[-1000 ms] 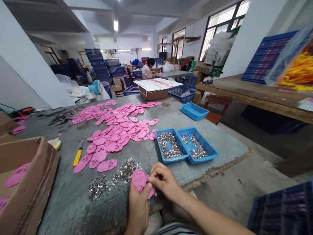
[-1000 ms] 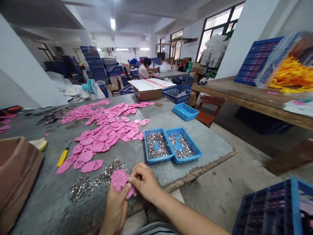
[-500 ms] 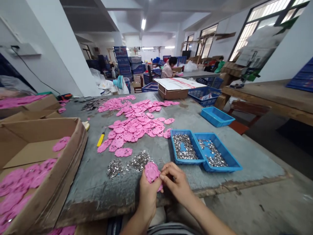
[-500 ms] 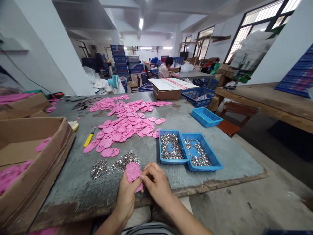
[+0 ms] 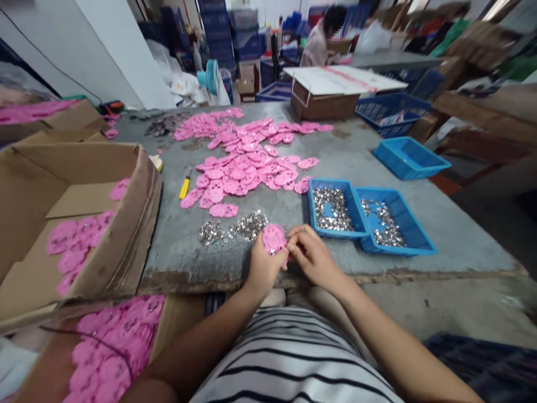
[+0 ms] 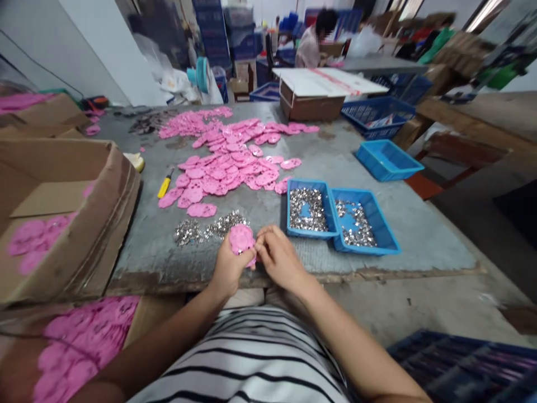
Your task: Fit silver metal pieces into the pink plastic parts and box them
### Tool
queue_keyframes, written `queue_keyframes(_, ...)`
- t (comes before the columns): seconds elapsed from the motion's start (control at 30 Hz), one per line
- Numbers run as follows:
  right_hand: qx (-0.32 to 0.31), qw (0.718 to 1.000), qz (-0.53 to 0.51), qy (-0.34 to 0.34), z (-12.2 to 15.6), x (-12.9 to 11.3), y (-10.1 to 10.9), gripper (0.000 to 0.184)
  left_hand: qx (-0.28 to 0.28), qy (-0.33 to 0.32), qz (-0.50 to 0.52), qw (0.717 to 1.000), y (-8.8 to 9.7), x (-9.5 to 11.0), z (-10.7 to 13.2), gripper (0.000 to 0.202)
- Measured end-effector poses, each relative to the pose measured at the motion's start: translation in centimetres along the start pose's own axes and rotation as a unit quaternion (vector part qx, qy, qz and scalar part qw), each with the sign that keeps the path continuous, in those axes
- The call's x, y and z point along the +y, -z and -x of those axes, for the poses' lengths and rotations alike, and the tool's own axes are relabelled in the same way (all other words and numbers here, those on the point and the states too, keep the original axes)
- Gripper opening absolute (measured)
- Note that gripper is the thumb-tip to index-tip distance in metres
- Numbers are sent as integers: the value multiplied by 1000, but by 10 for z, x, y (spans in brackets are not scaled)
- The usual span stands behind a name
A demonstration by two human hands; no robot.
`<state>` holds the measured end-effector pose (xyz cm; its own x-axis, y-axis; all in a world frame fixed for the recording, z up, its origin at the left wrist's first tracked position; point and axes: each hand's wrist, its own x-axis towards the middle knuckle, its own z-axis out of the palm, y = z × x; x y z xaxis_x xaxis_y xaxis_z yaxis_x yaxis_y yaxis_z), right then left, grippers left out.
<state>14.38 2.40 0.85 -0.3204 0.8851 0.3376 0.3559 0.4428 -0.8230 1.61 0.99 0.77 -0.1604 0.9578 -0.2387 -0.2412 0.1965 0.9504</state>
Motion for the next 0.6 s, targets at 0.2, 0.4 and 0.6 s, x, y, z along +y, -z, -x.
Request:
queue_keyframes(0.2,1,992,-97,-76,-3,-2,13,21,-197,81,144,966,5,22,2,38)
queue_keyframes(0.4,-38,997,-45,-48,-5,-10,24,18,-258,112,157,947,15,28,0,37)
queue_keyframes(0.6,-79,997,-13,-23,-8,-15,29,17,-281,113,122,945,15,30,3,52)
